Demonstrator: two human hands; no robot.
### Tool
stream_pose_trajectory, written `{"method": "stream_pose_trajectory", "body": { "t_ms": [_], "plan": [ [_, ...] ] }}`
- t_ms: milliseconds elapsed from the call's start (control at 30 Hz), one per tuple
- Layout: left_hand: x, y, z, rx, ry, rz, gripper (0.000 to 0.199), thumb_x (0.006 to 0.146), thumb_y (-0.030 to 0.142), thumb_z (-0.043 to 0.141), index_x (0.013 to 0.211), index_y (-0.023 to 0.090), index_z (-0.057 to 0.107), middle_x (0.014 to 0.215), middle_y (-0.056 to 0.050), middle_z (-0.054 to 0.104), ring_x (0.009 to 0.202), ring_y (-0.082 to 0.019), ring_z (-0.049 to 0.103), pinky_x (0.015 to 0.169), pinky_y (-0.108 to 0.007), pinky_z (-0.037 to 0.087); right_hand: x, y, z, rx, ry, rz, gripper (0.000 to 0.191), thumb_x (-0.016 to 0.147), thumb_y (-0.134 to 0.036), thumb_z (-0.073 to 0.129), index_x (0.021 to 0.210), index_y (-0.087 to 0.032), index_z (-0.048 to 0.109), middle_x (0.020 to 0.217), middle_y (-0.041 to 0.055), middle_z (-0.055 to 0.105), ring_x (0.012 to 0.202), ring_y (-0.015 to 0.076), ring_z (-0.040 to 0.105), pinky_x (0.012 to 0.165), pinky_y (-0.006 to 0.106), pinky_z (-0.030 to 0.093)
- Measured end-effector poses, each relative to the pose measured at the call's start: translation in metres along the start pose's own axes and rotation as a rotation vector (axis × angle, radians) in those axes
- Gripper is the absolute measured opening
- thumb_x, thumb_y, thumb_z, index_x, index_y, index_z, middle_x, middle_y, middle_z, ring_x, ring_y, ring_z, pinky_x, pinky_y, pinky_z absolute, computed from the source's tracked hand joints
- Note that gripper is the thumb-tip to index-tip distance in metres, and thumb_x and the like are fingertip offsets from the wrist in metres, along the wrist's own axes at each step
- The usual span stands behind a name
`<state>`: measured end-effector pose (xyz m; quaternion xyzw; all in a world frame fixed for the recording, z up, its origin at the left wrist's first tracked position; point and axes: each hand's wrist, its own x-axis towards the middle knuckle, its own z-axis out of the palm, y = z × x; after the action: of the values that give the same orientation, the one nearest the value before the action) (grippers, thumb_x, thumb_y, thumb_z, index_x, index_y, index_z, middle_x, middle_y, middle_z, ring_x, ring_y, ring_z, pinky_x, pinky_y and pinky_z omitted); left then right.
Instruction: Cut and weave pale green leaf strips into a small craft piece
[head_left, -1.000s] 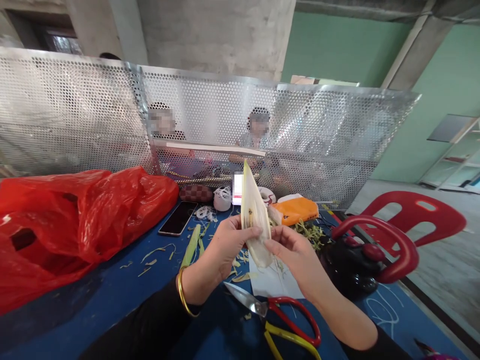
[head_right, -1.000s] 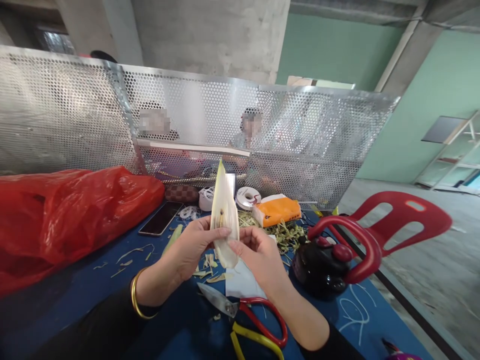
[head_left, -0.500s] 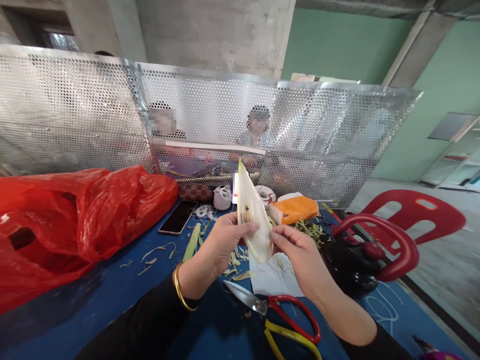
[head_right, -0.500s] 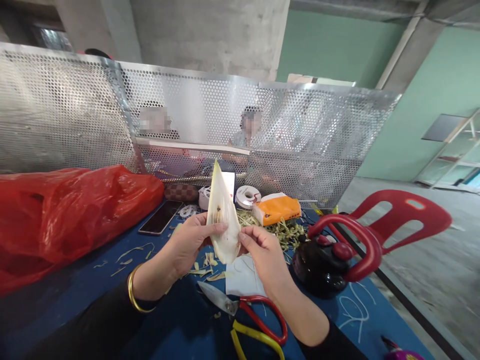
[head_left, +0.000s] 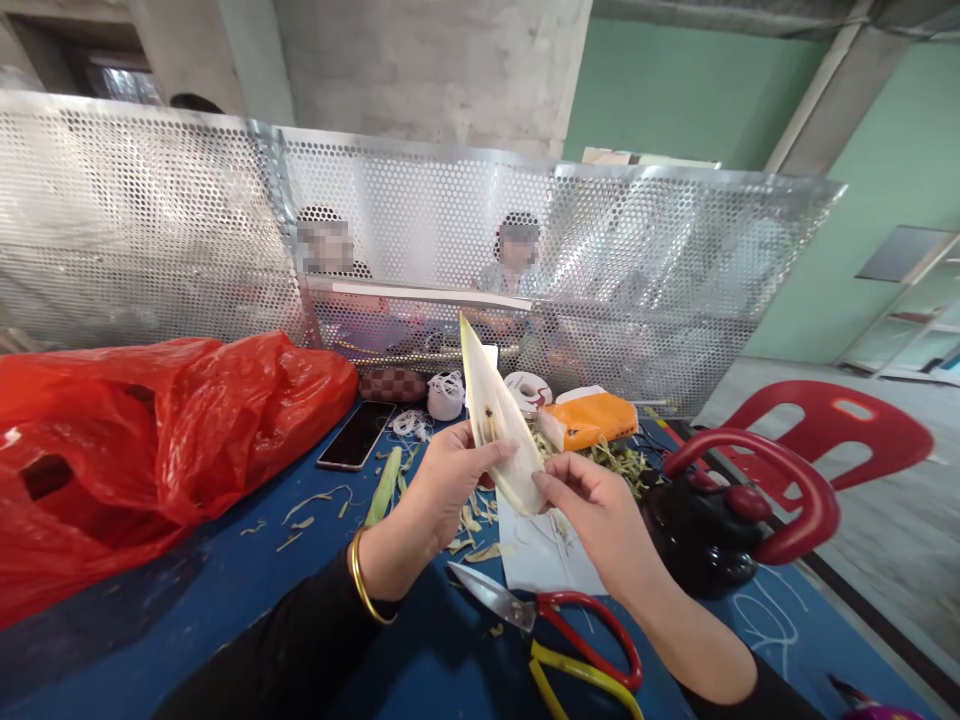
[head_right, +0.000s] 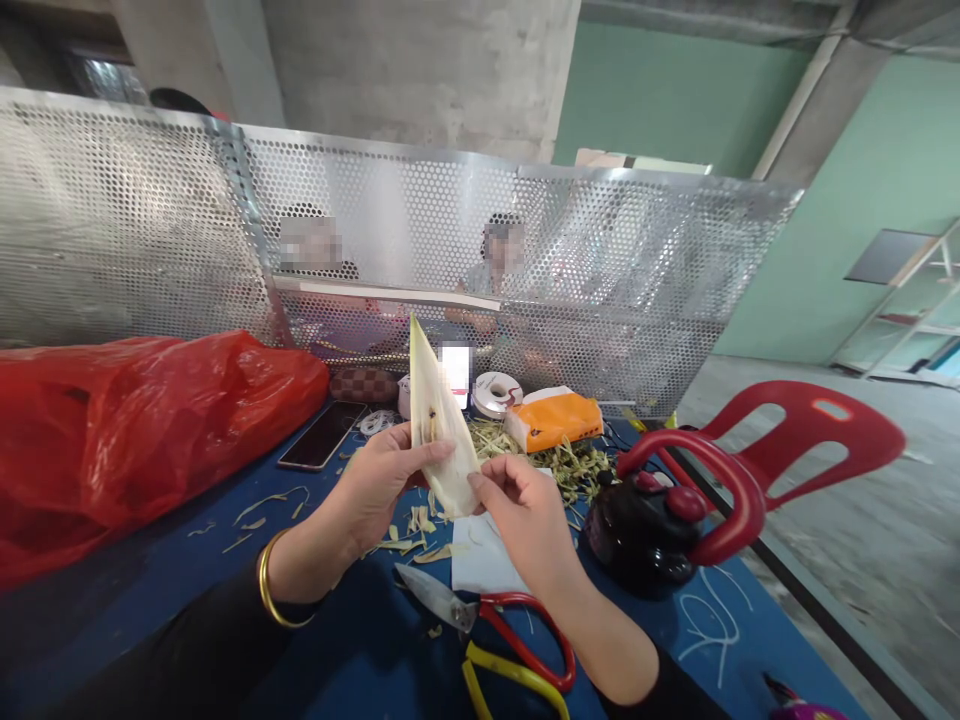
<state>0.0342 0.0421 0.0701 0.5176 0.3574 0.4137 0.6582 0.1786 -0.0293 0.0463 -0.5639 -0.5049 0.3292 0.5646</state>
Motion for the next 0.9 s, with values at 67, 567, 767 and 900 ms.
{"method": "stream_pose_trajectory", "body": {
  "t_ms": [67,567,767,900],
  "plan": [
    [-0.0015,0.0003,0.0018,-0.008,-0.069,-0.028,0.029,0.059,0.026,0.079,0.084,0.012,0.071,0.078,-0.007,0.071,0.065,-0.016,0.062,0.058,-0.025,0.045,-0.0001,0.0000,0.0004,0.075,0.000,0.012,0.023,0.077,-0.038,0.068,0.066,-0.020,0.060,0.060,-0.0026,0.059,0.059,0.0151,0.056,0.060,0.027,0.043],
    [-0.0031,-0.0031,0.0059,0.000,-0.103,-0.047,0.013,0.059,0.015,0.075,0.072,0.014,0.072,0.065,-0.003,0.069,0.056,-0.014,0.059,0.053,-0.023,0.044,0.0015,0.0040,0.0037,0.310,-0.084,0.157,0.029,0.070,-0.043,0.075,0.066,-0.017,0.062,0.058,-0.0024,0.058,0.056,0.0127,0.053,0.061,0.027,0.043],
    [-0.0028,-0.0035,0.0044,-0.011,-0.161,-0.061,0.017,0.059,0.018,0.076,0.074,0.014,0.072,0.069,-0.006,0.071,0.059,-0.016,0.061,0.058,-0.026,0.048,0.0001,0.0043,0.0039,0.521,-0.134,0.237,0.024,0.069,-0.035,0.077,0.066,-0.018,0.060,0.056,-0.0036,0.054,0.052,0.0104,0.049,0.054,0.024,0.039],
    [-0.0010,-0.0028,0.0023,0.004,-0.167,-0.070,0.019,0.059,0.020,0.077,0.075,0.012,0.072,0.067,-0.006,0.070,0.057,-0.016,0.061,0.058,-0.027,0.047,0.0011,0.0033,0.0024,0.609,-0.187,0.283,0.022,0.069,-0.033,0.076,0.066,-0.019,0.059,0.059,-0.0032,0.052,0.052,0.0105,0.047,0.052,0.024,0.038]
  ]
}}
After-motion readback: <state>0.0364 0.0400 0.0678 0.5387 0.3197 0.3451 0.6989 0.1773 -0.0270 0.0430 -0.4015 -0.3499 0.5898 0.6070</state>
